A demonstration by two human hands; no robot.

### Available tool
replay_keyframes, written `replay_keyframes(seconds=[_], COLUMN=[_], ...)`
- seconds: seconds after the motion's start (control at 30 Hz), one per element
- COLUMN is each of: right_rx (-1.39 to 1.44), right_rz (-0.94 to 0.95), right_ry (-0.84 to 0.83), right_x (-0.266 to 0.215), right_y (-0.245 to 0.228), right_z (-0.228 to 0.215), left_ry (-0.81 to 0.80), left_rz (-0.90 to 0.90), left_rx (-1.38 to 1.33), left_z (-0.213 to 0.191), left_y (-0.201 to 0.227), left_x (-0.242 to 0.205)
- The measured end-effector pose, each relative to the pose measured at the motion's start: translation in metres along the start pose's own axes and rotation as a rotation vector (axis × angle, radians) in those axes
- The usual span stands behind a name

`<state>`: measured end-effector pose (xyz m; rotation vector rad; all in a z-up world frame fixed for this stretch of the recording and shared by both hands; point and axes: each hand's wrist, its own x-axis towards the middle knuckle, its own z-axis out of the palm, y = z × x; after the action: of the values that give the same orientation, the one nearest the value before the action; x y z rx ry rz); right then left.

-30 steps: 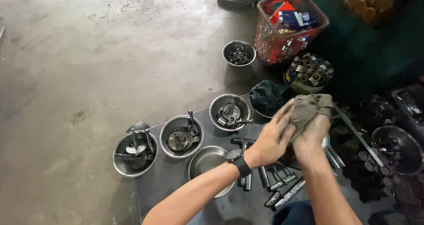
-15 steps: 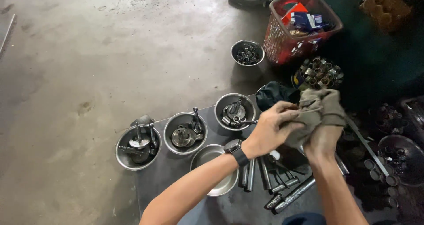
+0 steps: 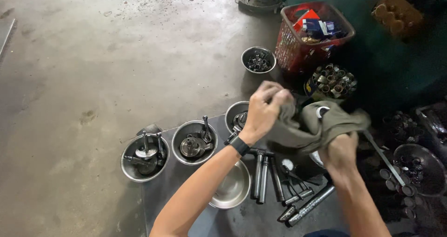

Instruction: The person assembles small metal components using a wrench and a cloth. They tighten a bolt on a cylindrical part, wipe it clean, and then place the assembled piece into a metal bowl among other parts.

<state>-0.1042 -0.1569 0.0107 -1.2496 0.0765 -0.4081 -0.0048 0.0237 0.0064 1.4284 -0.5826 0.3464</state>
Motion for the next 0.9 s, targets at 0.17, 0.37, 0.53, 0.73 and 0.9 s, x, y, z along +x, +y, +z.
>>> replay_keyframes(seconds=[0.17,0.37,0.53,0.73,0.9], right_rx=[0.003,-0.255,-0.392,0.064,-0.354], right_rz=[0.044,-0.082,-0.148,0.225,0.055], right_ry=[-0.037,-0.005,0.106,0.17,-0.015], right_x=[-0.003,-0.011,-0.006,0.001,0.001], right_y=[0.003,-0.013,0.002,-0.003,0.014], right_z=[0.019,0.032,0.016,0.015,0.002], left_ry=[-0.279,-0.34,-0.362,-0.307,-0.286], left_rz=[-0.325,-0.233,-0.421,-0.267,-0.316], left_rx=[0.183,0.019,-0.304,-0.243,-0.26], left_z=[0.003,0.017,0.028,0.037,0.038], left_y=[0.045,0.027,-0.003,-0.01,-0.031], left_x=[0.001,-0.017,-0.025,-0.032,-0.037])
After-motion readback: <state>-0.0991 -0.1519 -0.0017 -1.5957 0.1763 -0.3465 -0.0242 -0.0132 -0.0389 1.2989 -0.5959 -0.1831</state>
